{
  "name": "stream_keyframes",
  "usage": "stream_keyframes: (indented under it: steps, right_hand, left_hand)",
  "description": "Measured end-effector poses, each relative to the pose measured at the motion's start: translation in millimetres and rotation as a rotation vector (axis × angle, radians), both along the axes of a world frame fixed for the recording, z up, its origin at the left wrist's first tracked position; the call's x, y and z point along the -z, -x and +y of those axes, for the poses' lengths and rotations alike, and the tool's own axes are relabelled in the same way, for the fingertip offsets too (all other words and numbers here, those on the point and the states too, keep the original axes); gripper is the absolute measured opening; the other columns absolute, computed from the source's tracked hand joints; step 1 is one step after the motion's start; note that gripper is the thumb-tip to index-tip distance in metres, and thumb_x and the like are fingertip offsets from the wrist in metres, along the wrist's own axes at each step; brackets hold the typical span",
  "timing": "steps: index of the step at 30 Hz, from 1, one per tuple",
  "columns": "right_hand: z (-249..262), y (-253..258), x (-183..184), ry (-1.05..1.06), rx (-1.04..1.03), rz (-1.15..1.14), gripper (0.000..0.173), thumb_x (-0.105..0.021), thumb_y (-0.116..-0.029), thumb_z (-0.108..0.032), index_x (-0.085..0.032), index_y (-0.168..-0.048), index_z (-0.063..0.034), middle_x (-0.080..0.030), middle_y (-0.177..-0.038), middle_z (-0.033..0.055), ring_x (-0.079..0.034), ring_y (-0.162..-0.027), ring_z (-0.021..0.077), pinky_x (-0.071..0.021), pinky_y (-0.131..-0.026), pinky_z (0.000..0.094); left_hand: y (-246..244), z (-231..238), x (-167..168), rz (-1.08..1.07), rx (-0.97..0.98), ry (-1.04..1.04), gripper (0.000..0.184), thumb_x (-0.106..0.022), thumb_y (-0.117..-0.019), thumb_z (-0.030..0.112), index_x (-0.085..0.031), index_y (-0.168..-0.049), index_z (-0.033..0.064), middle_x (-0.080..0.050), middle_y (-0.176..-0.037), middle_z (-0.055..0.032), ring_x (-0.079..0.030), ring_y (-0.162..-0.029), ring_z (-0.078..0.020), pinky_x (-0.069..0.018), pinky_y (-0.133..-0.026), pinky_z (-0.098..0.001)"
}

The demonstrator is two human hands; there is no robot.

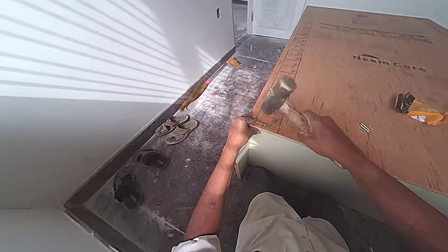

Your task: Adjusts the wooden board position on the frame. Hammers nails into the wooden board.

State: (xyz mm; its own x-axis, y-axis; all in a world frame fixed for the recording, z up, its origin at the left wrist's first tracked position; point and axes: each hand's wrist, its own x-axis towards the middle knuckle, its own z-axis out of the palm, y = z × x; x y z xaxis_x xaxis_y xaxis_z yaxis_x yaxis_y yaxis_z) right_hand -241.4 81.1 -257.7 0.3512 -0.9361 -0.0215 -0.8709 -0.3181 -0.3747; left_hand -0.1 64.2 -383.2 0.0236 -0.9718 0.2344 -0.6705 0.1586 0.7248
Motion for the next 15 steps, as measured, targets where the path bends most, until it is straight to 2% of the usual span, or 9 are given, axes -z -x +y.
stream_keyframes:
  steps: [2,5,7,8,9,10,11,13,15]
  right_hand:
    - [10.2,10.3,-28.7,0.286,0.008,-0.28,0.023,-0.069,-0.0901,-0.012,-0.057,-0.109,-0.0074,-0.053,-0.067,0.0015,-0.052,-0.053,0.0134,-0.0421,-0.047,0.0337]
    - [11.6,4.6,-49.9,0.518,0.028,-0.631,0.031,-0.064,-0.0918,-0.018,-0.05,-0.119,-0.0117,-0.057,-0.078,-0.0047,-0.055,-0.051,0.0031,-0.0492,-0.042,0.0232]
    - [7.0,-0.7,-22.7,0.495,0.022,-0.513,0.028,-0.064,-0.0901,-0.012,-0.052,-0.114,-0.0053,-0.055,-0.074,-0.0014,-0.053,-0.053,0.0067,-0.0475,-0.046,0.0255]
    - [4.6,-1.4,0.8,0.384,0.0,-0.33,0.025,-0.065,-0.0896,-0.007,-0.055,-0.111,0.0005,-0.056,-0.07,0.0074,-0.057,-0.055,0.0187,-0.0479,-0.049,0.0362]
    - [1.5,-3.4,20.4,0.177,-0.02,-0.101,0.026,-0.065,-0.0917,-0.004,-0.056,-0.115,0.0043,-0.062,-0.076,0.0181,-0.065,-0.068,0.0337,-0.0525,-0.061,0.05]
    - [-2.5,-6.9,32.9,-0.051,-0.027,0.104,0.033,-0.064,-0.0951,-0.006,-0.055,-0.125,0.004,-0.066,-0.092,0.0233,-0.068,-0.088,0.0411,-0.0534,-0.077,0.0572]
    - [-3.7,-8.1,39.2,-0.182,-0.031,0.21,0.034,-0.064,-0.0965,-0.009,-0.054,-0.128,0.0017,-0.066,-0.1,0.0231,-0.066,-0.097,0.0416,-0.0523,-0.083,0.0577]
    - [-11.4,-6.3,20.9,-0.155,-0.054,0.198,0.029,-0.066,-0.096,-0.01,-0.057,-0.122,-0.0011,-0.065,-0.095,0.0203,-0.066,-0.094,0.0386,-0.0519,-0.08,0.055]
    - [3.8,5.9,-1.9,0.037,-0.043,-0.025,0.022,-0.07,-0.0926,-0.009,-0.059,-0.111,-0.0041,-0.058,-0.073,0.0106,-0.06,-0.066,0.0267,-0.048,-0.059,0.0448]
  left_hand:
    - [0.2,-1.6,0.7,0.003,0.0,0.003,0.045,-0.089,-0.0768,0.009,-0.075,-0.119,0.0013,-0.062,-0.143,-0.0162,-0.063,-0.129,-0.0282,-0.0496,-0.108,-0.0487]
    - [3.1,0.7,3.5,0.013,-0.011,0.039,0.042,-0.087,-0.0764,0.003,-0.077,-0.117,0.0018,-0.064,-0.14,-0.0163,-0.065,-0.124,-0.0287,-0.0518,-0.105,-0.0493]
    - [2.0,0.2,2.9,0.03,-0.017,0.051,0.042,-0.086,-0.0764,0.001,-0.076,-0.117,0.001,-0.063,-0.141,-0.0173,-0.065,-0.124,-0.0291,-0.0518,-0.105,-0.0489]
    - [1.1,0.2,2.1,0.034,-0.018,0.051,0.042,-0.086,-0.0768,0.001,-0.076,-0.117,0.0006,-0.063,-0.141,-0.0176,-0.065,-0.125,-0.0293,-0.0518,-0.105,-0.049]
    - [1.3,0.4,1.6,0.035,-0.015,0.058,0.042,-0.086,-0.0771,0.001,-0.076,-0.117,-0.0002,-0.064,-0.139,-0.0182,-0.066,-0.123,-0.03,-0.0523,-0.104,-0.0494]
    - [3.4,2.5,2.7,0.043,-0.011,0.052,0.04,-0.086,-0.0778,0.001,-0.075,-0.117,-0.0009,-0.065,-0.138,-0.0185,-0.066,-0.122,-0.0304,-0.0523,-0.103,-0.0498]
    - [4.9,6.2,4.6,0.045,0.001,0.035,0.041,-0.086,-0.078,0.001,-0.075,-0.117,-0.0013,-0.065,-0.138,-0.0187,-0.067,-0.121,-0.0304,-0.0528,-0.103,-0.0499]
    - [0.1,-2.3,-1.3,0.066,-0.011,0.047,0.042,-0.086,-0.0776,0.001,-0.075,-0.118,-0.0007,-0.064,-0.138,-0.0187,-0.066,-0.122,-0.0296,-0.0529,-0.103,-0.0485]
    - [-0.9,-0.1,2.9,0.087,-0.008,0.043,0.043,-0.087,-0.0759,0.0,-0.075,-0.117,-0.0009,-0.064,-0.139,-0.0187,-0.067,-0.121,-0.0289,-0.054,-0.102,-0.048]
